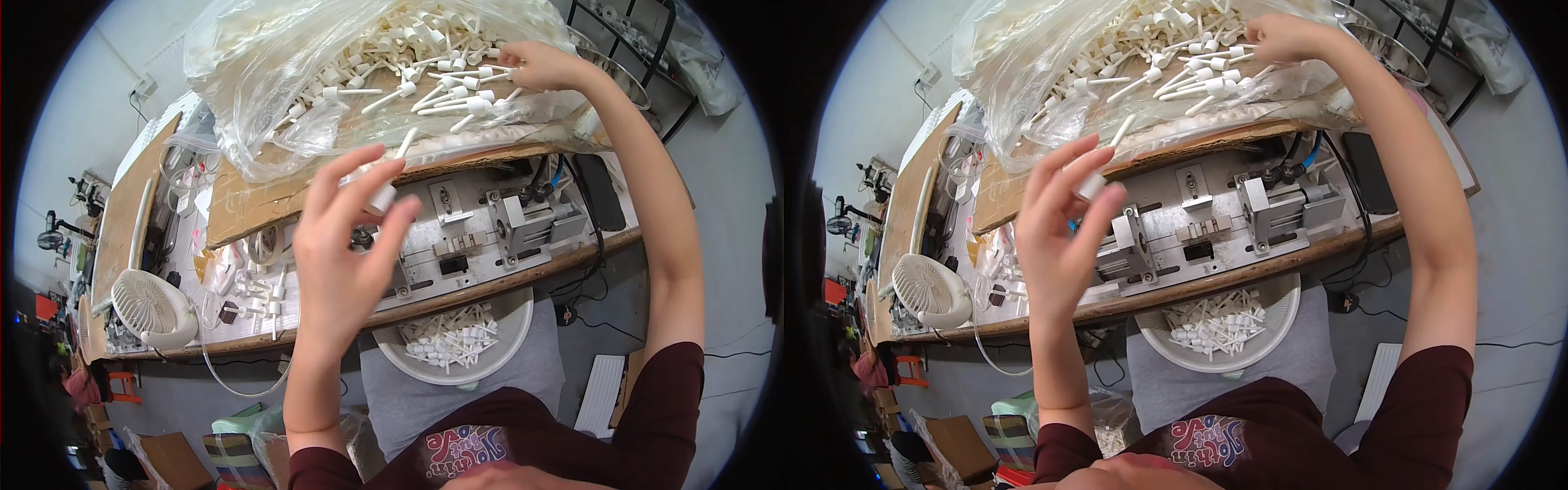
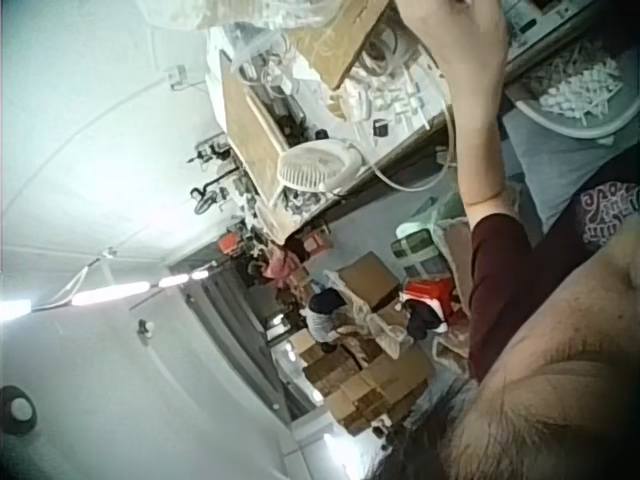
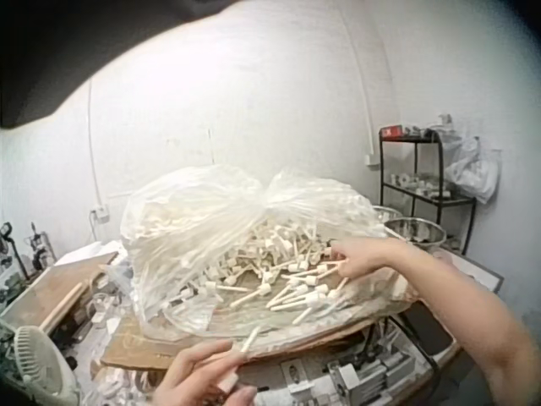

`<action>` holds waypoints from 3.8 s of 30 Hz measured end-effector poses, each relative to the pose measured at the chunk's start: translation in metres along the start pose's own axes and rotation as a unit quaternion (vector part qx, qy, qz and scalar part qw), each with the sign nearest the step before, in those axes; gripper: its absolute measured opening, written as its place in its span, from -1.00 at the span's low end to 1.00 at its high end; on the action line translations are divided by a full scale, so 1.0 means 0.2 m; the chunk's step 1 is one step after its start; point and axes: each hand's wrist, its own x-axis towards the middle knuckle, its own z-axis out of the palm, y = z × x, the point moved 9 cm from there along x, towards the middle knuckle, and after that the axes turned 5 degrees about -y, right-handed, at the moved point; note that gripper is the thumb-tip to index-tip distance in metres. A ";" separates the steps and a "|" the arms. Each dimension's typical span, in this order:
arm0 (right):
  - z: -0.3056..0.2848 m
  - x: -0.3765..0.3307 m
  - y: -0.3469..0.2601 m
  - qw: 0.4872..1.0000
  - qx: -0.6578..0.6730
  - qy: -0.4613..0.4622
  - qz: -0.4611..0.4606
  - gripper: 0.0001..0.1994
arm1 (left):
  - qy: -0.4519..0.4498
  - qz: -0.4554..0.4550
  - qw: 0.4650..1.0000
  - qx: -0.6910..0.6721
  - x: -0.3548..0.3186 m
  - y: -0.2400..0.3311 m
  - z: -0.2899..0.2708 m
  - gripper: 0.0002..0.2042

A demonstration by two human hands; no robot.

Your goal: Assembling small white plastic components using a pneumatic assembly machine on a workbench.

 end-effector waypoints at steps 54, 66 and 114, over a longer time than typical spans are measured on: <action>0.63 -1.07 -0.59 0.870 0.429 0.211 -0.125 -0.71 | -0.101 -0.008 0.982 0.161 -0.52 -0.10 0.46 -0.70; 0.67 -1.12 -0.59 0.855 0.447 0.215 -0.152 -0.62 | -0.167 0.030 0.948 0.269 -0.45 -0.07 0.51 -0.74; 0.31 -0.85 -0.72 0.904 0.197 0.321 -0.204 -0.82 | -0.037 0.126 0.986 0.099 0.05 -0.06 0.15 -0.69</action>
